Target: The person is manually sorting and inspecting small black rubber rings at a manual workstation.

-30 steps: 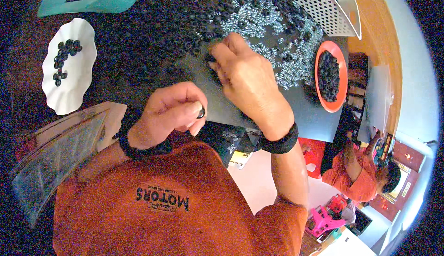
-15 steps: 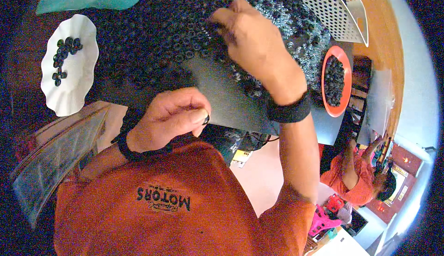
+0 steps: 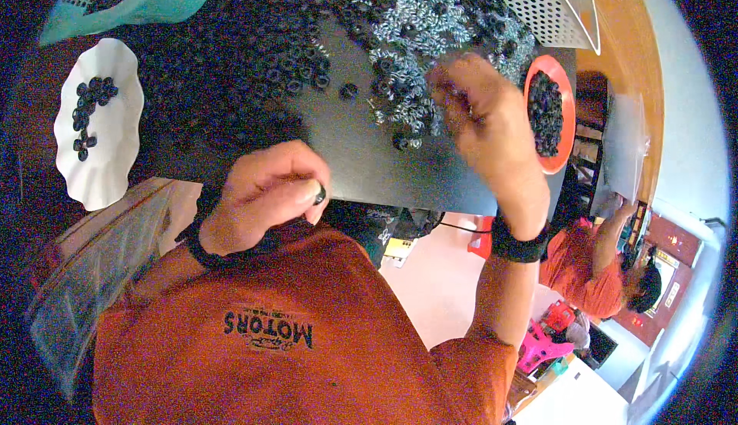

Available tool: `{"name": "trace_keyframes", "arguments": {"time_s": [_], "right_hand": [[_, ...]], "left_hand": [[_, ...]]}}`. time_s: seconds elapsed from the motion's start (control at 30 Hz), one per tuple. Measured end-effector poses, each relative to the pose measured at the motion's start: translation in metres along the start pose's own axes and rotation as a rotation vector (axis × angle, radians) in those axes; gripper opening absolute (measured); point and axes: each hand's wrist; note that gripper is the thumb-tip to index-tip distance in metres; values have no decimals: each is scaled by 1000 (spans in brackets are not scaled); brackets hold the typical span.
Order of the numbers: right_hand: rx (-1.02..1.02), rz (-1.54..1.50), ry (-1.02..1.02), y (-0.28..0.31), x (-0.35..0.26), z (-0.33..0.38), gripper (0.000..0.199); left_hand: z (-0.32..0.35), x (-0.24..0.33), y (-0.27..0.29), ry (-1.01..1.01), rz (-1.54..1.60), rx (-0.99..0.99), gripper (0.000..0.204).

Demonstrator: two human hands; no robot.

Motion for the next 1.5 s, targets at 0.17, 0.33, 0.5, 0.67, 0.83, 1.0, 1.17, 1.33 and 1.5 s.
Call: {"name": "trace_keyframes", "arguments": {"time_s": [0.17, 0.33, 0.5, 0.67, 0.83, 1.0, 1.17, 1.33, 1.5], "right_hand": [[-40, -8, -20, 6, -7, -1, 13], [39, 42, 168, 17, -5, -60, 23], [184, 197, 418, -7, 17, -156, 32], [231, 262, 390, -27, 39, -241, 45], [22, 250, 293, -37, 60, -289, 67], [-272, 374, 308, -31, 21, -262, 74], [-242, 470, 375, -29, -9, -198, 71], [-262, 458, 418, -19, -22, -156, 71], [-288, 524, 388, -11, -12, -134, 73]], "left_hand": [[-1, -5, -2, -64, 85, 22, 13], [0, 3, -9, -8, 74, 48, 12], [-1, 10, -6, 21, -55, -7, 14], [-4, 17, -3, 80, -209, -95, 17], [-9, 18, -3, -2, -179, -121, 13], [-9, 23, 3, -30, -224, -129, 14], [-9, 14, 8, -83, -239, -140, 15], [-11, 16, 8, -67, -259, -122, 17], [-13, 4, 9, -125, -268, -106, 17]]}}
Point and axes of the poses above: each hand's wrist, its own z-axis away from the middle knuckle, its own y-axis out of the back of the hand, x = y × z, and after that the axes turned 6 degrees about z, right-handed
